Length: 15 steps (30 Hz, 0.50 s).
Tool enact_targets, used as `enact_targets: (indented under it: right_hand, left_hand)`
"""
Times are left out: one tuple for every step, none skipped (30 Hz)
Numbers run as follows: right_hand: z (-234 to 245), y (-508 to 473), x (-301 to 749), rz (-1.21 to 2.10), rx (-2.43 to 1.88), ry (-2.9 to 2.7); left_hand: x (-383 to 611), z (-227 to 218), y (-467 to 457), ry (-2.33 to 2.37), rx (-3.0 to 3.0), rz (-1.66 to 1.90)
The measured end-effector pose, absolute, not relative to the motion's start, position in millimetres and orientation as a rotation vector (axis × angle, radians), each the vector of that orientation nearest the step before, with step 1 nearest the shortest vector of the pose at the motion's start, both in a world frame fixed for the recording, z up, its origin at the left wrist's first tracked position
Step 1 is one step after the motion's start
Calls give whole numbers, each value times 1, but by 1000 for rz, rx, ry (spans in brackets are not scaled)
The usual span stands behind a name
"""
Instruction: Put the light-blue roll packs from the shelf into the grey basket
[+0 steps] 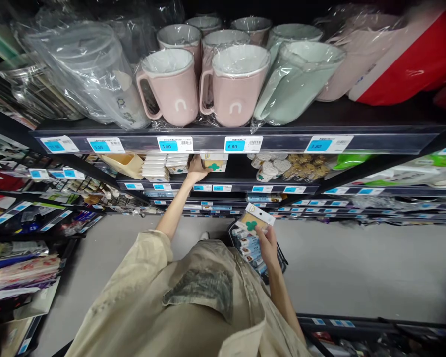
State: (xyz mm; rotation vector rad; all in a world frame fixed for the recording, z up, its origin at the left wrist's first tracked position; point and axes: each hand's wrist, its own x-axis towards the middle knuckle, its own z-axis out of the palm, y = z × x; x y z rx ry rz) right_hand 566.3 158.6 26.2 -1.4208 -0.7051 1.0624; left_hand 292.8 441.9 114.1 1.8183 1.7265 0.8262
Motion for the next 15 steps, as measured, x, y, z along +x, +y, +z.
enact_targets:
  right_hand:
    - [35, 170, 564, 1067, -1378, -758]
    - [45, 184, 562, 1067, -1336, -814]
    - [54, 199, 559, 1060, -1298, -870]
    - [63, 215, 556, 1032, -1267, -923]
    - [72, 232, 553, 992, -1245, -977]
    - [80, 250, 548, 952, -1230, -1037]
    - [87, 269, 544, 909, -1218, -1093]
    - [93, 288, 539, 880, -1208, -1158]
    - [97, 306, 534, 855, -1205, -1227]
    - [100, 322, 529, 830, -1216, -1295]
    - [102, 338, 525, 805, -1242, -1363]
    - [103, 351, 520, 781, -1282, -1429]
    - [103, 363, 517, 758, -1330, -1489]
    - [103, 372, 514, 735, -1380, -1538]
    - [102, 380, 512, 707, -1427, -1572]
  left_hand:
    - [293, 111, 442, 1716, 1814, 846]
    - [293, 108, 441, 1702, 1807, 874]
    - [293, 105, 440, 1685, 1802, 908]
    - [294, 102, 438, 1665, 1802, 944]
    - [294, 99, 436, 1649, 1808, 979]
    - [295, 96, 434, 1640, 1818, 1011]
    - [295, 94, 432, 1637, 1831, 1041]
    - [296, 92, 430, 1637, 1845, 1069]
    - [296, 91, 429, 1636, 1859, 1092]
    - [296, 89, 428, 1635, 1871, 1112]
    - [296, 88, 427, 1630, 1880, 1125]
    - [295, 87, 427, 1620, 1888, 1132]
    - [295, 86, 427, 1608, 1897, 1131]
    - [294, 85, 428, 1596, 1905, 1124]
    - [293, 84, 428, 1581, 1913, 1113]
